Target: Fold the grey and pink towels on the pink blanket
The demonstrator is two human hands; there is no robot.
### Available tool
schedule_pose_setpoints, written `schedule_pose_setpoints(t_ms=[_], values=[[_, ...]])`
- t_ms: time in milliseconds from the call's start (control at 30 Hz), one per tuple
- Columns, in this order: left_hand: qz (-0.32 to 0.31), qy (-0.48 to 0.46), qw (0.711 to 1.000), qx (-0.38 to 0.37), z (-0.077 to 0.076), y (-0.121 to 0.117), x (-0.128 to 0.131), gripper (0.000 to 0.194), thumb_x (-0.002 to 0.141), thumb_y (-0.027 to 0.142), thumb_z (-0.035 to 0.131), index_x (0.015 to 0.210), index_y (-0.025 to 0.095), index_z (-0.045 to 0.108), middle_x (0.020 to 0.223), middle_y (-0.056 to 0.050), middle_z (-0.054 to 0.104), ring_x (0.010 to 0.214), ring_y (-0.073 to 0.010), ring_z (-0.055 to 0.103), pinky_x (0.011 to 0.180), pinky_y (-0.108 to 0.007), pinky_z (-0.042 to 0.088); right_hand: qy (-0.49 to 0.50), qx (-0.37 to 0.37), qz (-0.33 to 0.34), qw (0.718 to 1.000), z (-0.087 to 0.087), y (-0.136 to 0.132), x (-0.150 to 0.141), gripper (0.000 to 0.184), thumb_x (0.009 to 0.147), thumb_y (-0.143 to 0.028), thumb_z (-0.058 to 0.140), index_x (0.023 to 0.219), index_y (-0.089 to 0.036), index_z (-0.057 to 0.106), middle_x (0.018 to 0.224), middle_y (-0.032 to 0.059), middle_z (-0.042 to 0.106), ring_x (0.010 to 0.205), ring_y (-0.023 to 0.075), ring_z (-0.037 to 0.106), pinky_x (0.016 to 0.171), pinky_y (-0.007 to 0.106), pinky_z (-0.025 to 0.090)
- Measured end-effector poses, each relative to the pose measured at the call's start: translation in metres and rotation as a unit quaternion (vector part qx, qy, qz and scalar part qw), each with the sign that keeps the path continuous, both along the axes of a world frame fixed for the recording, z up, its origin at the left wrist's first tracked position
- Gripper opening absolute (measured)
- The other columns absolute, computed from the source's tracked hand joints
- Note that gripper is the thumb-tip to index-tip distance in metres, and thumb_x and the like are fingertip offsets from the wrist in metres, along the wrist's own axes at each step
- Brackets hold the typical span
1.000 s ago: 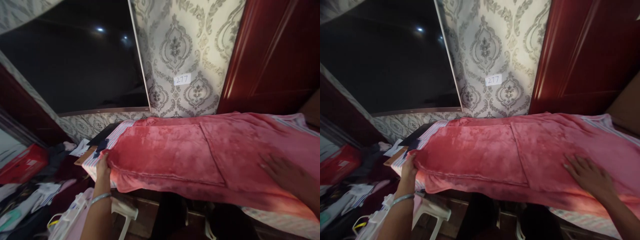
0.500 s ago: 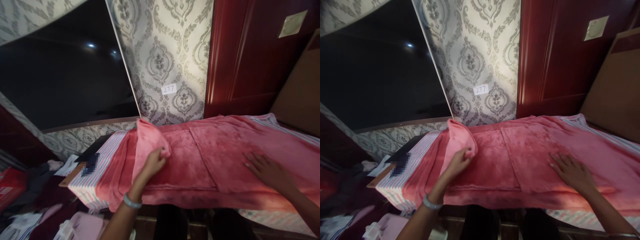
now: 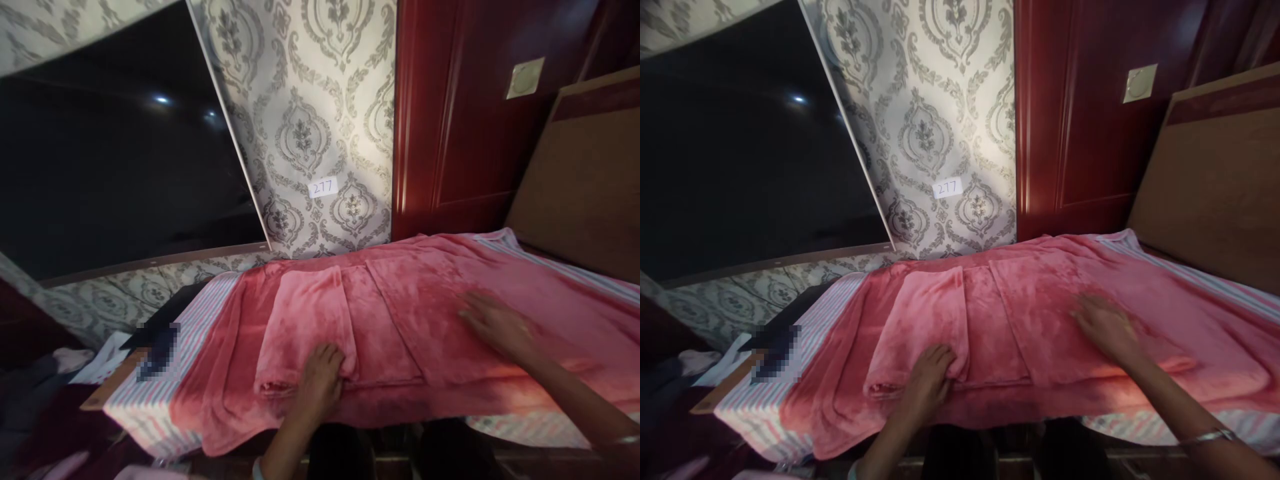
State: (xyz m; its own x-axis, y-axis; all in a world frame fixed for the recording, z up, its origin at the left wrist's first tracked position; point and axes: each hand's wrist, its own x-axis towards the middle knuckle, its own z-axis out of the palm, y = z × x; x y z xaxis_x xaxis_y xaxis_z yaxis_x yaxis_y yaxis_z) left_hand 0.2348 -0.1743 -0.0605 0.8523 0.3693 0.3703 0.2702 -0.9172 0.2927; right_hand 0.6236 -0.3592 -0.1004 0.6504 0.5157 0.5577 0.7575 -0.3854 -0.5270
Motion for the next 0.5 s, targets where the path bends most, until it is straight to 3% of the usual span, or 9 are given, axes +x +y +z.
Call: schedule_pose_setpoints(t_ms=[67, 133, 233, 367, 500], values=[[0.003, -0.037, 0.999, -0.02, 0.0, 0.003, 0.001, 0.04, 0.076, 0.004, 0.049, 0.109, 0.017, 0.067, 0.116, -0.014, 0.07, 0.11, -0.0272, 0.065, 0.1, -0.049, 0.052, 0.081, 0.038, 0.097, 0.991, 0.018, 0.034, -0.027, 0.039, 0.082, -0.04, 0.055, 0.111, -0.02, 0.072, 0.119, 0.0176, 0.07, 0.11, 0.034, 0.065, 0.104, 0.053, 0.046], [0.01, -0.077, 0.996, -0.043, 0.003, 0.005, 0.001, 0.038, 0.08, 0.006, 0.047, 0.11, 0.017, 0.067, 0.111, -0.013, 0.073, 0.105, -0.0255, 0.067, 0.095, -0.046, 0.055, 0.213, 0.056, 0.188, 0.957, 0.035, 0.076, -0.061, 0.043, 0.08, -0.036, 0.059, 0.119, -0.02, 0.068, 0.113, 0.0131, 0.072, 0.097, 0.0282, 0.068, 0.095, 0.049, 0.053], [0.018, -0.116, 0.99, -0.072, 0.008, 0.008, 0.0, 0.038, 0.082, 0.01, 0.047, 0.113, 0.016, 0.067, 0.11, -0.012, 0.074, 0.104, -0.0245, 0.069, 0.092, -0.043, 0.057, 0.473, 0.059, 0.211, 0.853, 0.054, 0.141, -0.108, 0.055, 0.082, -0.025, 0.059, 0.137, -0.019, 0.054, 0.101, 0.0086, 0.071, 0.08, 0.0187, 0.069, 0.08, 0.036, 0.058], [0.029, -0.142, 0.986, -0.079, 0.007, 0.011, -0.006, 0.038, 0.083, 0.014, 0.05, 0.116, 0.017, 0.068, 0.114, -0.011, 0.074, 0.107, -0.0244, 0.069, 0.093, -0.042, 0.057, 0.543, 0.039, 0.214, 0.811, 0.061, 0.207, -0.139, 0.065, 0.09, -0.026, 0.054, 0.151, -0.018, 0.033, 0.087, 0.0054, 0.069, 0.061, 0.0152, 0.065, 0.063, 0.033, 0.058], [0.027, -0.162, 0.985, -0.049, 0.002, 0.014, -0.01, 0.04, 0.082, 0.013, 0.051, 0.117, 0.019, 0.068, 0.115, -0.011, 0.074, 0.108, -0.0243, 0.07, 0.093, -0.041, 0.059, 0.541, 0.059, 0.226, 0.808, 0.06, 0.247, -0.144, 0.057, 0.087, -0.024, 0.055, 0.143, -0.019, 0.043, 0.093, 0.0069, 0.071, 0.067, 0.0177, 0.066, 0.062, 0.033, 0.058]])
